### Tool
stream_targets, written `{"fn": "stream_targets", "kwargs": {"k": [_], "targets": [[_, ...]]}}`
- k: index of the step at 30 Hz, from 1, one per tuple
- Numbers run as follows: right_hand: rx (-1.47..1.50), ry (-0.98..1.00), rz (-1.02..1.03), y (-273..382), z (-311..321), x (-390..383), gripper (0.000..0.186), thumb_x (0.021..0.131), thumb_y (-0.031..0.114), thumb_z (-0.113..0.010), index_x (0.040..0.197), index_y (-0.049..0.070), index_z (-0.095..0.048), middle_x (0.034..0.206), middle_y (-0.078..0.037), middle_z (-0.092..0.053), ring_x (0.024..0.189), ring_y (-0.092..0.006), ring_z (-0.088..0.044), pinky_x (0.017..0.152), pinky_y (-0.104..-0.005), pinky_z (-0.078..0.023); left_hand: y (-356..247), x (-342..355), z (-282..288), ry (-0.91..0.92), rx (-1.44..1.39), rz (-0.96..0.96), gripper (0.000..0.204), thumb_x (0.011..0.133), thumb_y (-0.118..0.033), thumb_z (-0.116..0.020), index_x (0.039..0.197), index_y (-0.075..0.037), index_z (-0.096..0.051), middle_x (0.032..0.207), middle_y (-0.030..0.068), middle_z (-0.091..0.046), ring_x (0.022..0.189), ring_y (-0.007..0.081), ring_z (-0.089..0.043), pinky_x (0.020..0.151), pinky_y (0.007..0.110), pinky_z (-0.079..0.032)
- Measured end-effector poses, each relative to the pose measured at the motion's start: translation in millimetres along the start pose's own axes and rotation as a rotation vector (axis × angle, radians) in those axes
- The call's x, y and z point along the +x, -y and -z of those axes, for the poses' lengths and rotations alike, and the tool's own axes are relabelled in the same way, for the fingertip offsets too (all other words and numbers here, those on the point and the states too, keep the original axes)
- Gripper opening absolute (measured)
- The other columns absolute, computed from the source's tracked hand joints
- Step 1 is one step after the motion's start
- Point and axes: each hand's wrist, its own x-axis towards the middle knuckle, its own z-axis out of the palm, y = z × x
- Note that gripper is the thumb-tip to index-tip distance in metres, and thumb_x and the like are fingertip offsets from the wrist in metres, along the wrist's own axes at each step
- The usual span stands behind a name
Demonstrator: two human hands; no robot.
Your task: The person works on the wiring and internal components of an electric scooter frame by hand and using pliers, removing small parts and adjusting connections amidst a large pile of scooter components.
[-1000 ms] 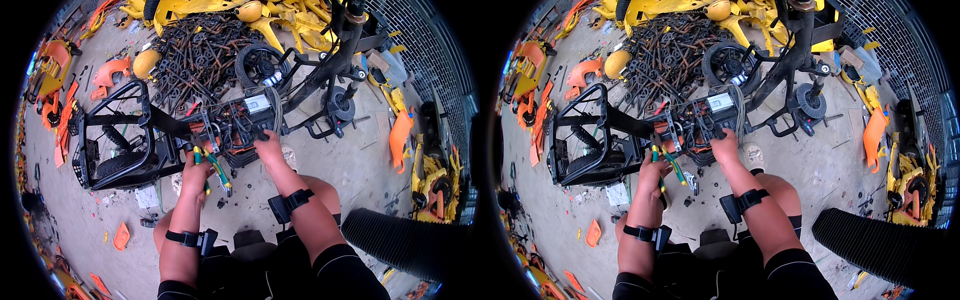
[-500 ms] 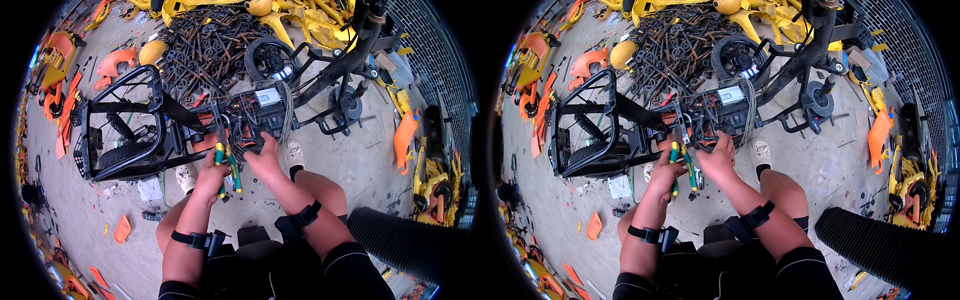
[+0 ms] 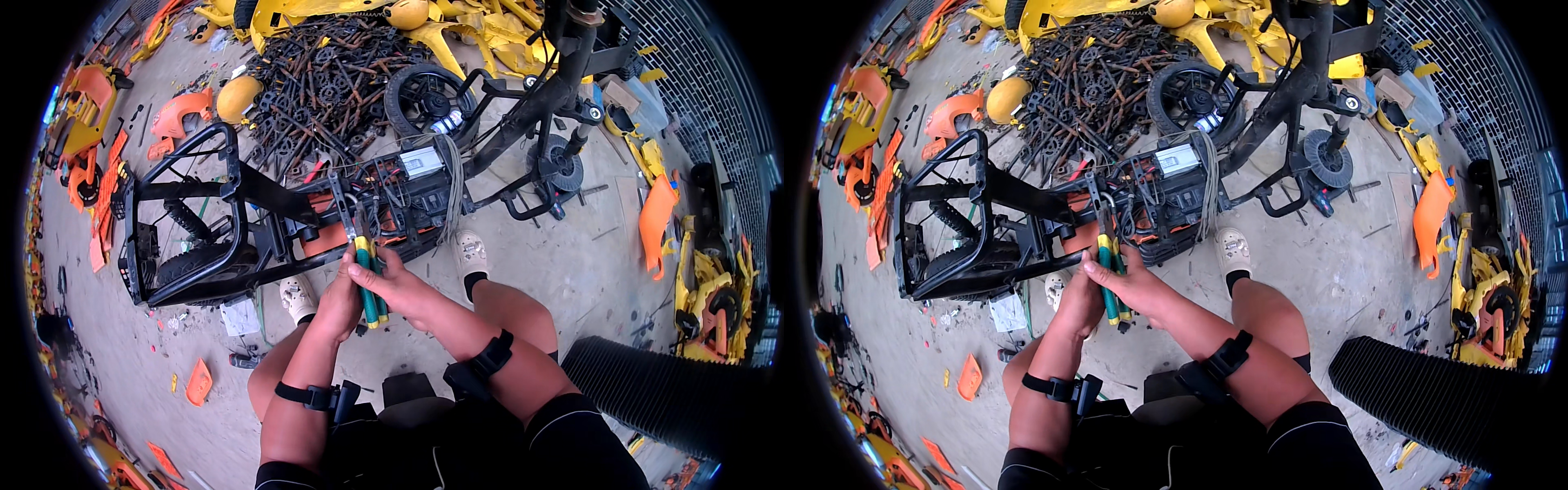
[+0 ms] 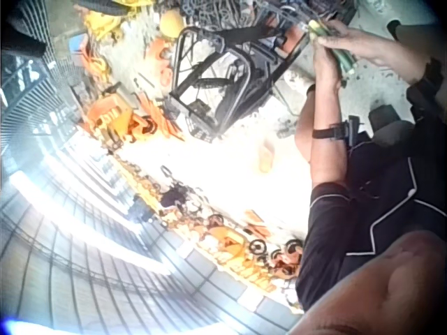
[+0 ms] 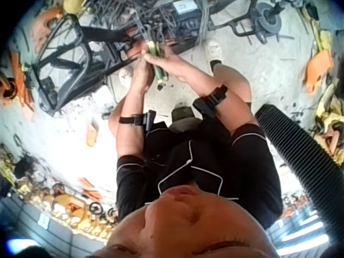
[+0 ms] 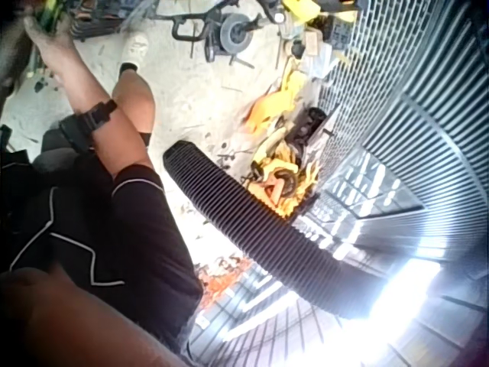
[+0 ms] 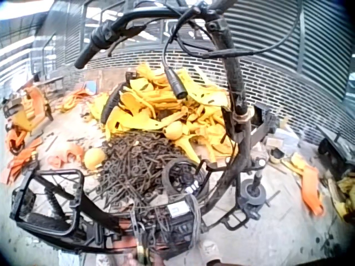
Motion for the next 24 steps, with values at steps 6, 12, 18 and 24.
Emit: {"fn": "stream_targets", "kwargs": {"k": [6, 12, 18, 24], "targets": [[0.097, 0.071, 0.016, 10, 24, -1, 0.066, 0.087, 0.034, -0.078, 0.134, 0.007, -0.041, 0.12, -0.013, -0.06, 0.099, -0.023, -0.065, 0.081, -0.0399, -0.054, -9, 7, -6, 0.15, 0.147, -0.077, 0.076, 0.107, -0.06, -0.019, 0.153, -0.002, -0.038, 0.141, 0.0111, -0.051, 0.129, 0.0245, -0.049, 0.101, 0.038, -0.042], [0.673, -0.147, 0.033, 11, 46, -4, 0.042, 0.083, 0.001, -0.062, 0.122, 0.008, -0.048, 0.107, -0.011, -0.062, 0.082, -0.023, -0.066, 0.069, -0.0394, -0.055, -7, 22, -10, -0.239, 0.221, -0.137, 0.033, 0.106, -0.026, -0.049, 0.127, -0.003, -0.062, 0.113, 0.0044, -0.066, 0.101, 0.0146, -0.059, 0.092, 0.03, -0.045], [1.019, -0.413, 0.202, 39, 85, -13, 0.041, 0.087, -0.002, -0.059, 0.123, 0.009, -0.043, 0.108, -0.01, -0.061, 0.092, -0.0248, -0.063, 0.085, -0.0428, -0.052, 21, 38, 15, -0.37, 0.571, -0.153, 0.025, 0.1, -0.012, -0.06, 0.122, -0.001, -0.062, 0.105, 0.0039, -0.067, 0.097, 0.0114, -0.06, 0.086, 0.025, -0.047], [1.213, -0.485, 0.312, 55, 110, -27, 0.031, 0.087, -0.001, -0.059, 0.113, 0.01, -0.047, 0.108, -0.009, -0.059, 0.095, -0.0237, -0.061, 0.086, -0.0407, -0.05, 33, 102, 14, -0.314, 1.117, -0.281, 0.026, 0.096, -0.013, -0.06, 0.118, 0.001, -0.062, 0.095, 0.0135, -0.069, 0.086, 0.0218, -0.067, 0.079, 0.033, -0.053]]}}
